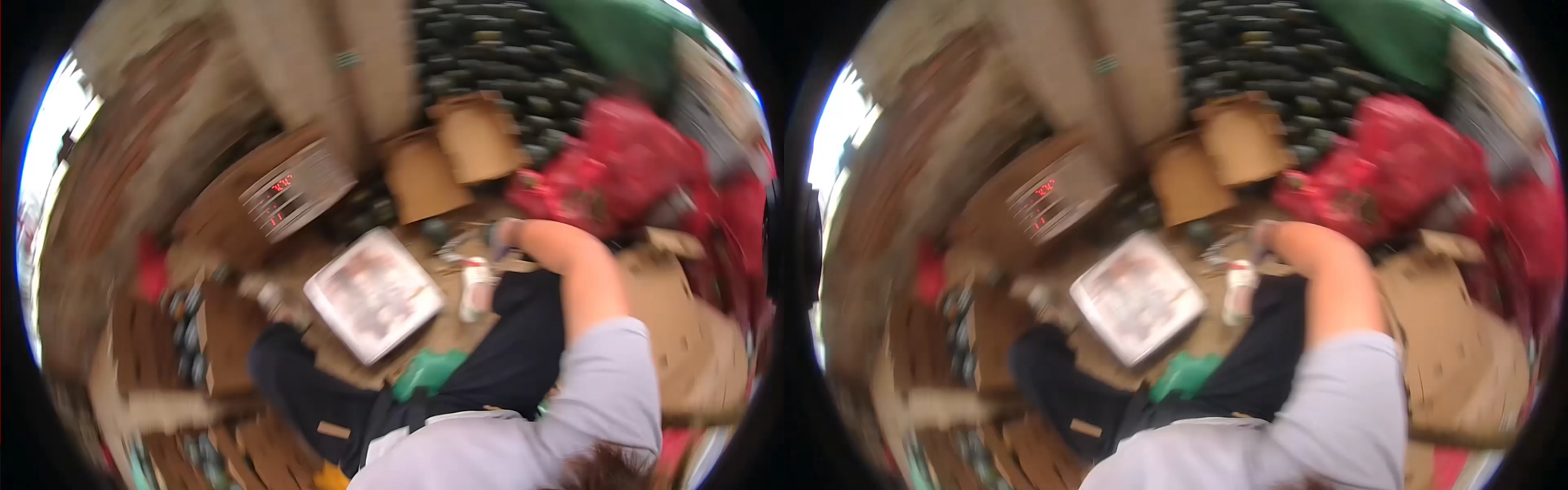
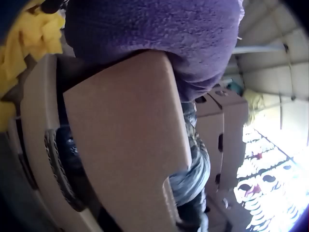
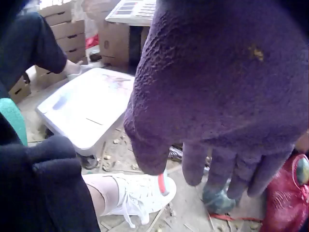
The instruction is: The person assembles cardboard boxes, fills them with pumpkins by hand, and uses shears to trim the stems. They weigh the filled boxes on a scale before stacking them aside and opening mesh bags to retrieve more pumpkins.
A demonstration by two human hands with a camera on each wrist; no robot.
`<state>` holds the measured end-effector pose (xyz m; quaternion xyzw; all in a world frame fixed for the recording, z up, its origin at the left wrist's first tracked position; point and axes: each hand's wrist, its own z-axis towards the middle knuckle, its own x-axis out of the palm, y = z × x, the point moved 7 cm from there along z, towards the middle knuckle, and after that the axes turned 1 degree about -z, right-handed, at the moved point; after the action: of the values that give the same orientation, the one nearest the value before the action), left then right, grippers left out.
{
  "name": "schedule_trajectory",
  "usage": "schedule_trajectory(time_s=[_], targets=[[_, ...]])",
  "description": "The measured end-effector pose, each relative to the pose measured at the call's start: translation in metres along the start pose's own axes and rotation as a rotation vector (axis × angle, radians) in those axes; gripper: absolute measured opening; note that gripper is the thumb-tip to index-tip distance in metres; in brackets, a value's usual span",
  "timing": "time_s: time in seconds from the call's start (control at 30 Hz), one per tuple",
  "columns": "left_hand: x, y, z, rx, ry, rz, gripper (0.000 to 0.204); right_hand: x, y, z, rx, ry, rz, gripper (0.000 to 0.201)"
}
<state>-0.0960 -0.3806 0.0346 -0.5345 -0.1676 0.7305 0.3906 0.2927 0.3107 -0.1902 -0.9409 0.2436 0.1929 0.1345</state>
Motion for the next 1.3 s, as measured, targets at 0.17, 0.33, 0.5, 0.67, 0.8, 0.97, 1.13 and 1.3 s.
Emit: schedule_trajectory(time_s=[0.17,0.33,0.5,0.67,0.8,0.97,1.13,1.3], targets=[[0.087,-0.144,-0.011,0.399,0.181,0.184,0.039,-0.070,-0.015,-0.048,-0.049,-0.473,0.366,0.045],[0.132,-0.194,0.000,0.518,0.201,0.290,0.038,-0.110,0.019,-0.066,-0.266,-0.528,0.531,0.041],[0.156,-0.225,0.003,0.581,0.173,0.341,0.037,-0.070,-0.035,0.003,-0.161,-0.481,0.413,0.046],[0.173,-0.247,0.011,0.629,0.177,0.368,0.035,-0.028,-0.151,-0.022,0.131,-0.754,0.728,0.044],[0.190,-0.264,0.018,0.648,0.208,0.378,0.034,0.021,-0.112,-0.007,-0.059,-0.438,0.871,0.043],[0.219,-0.270,0.020,0.543,0.377,0.431,0.039,0.032,-0.003,0.088,-0.309,-0.863,0.477,0.055],[0.233,-0.276,0.021,0.397,0.366,0.387,0.039,-0.004,0.037,0.140,-0.206,-1.067,0.108,0.053],[0.261,-0.266,0.025,0.520,0.381,0.355,0.037,-0.024,0.026,0.169,-0.140,-1.007,0.082,0.033]])
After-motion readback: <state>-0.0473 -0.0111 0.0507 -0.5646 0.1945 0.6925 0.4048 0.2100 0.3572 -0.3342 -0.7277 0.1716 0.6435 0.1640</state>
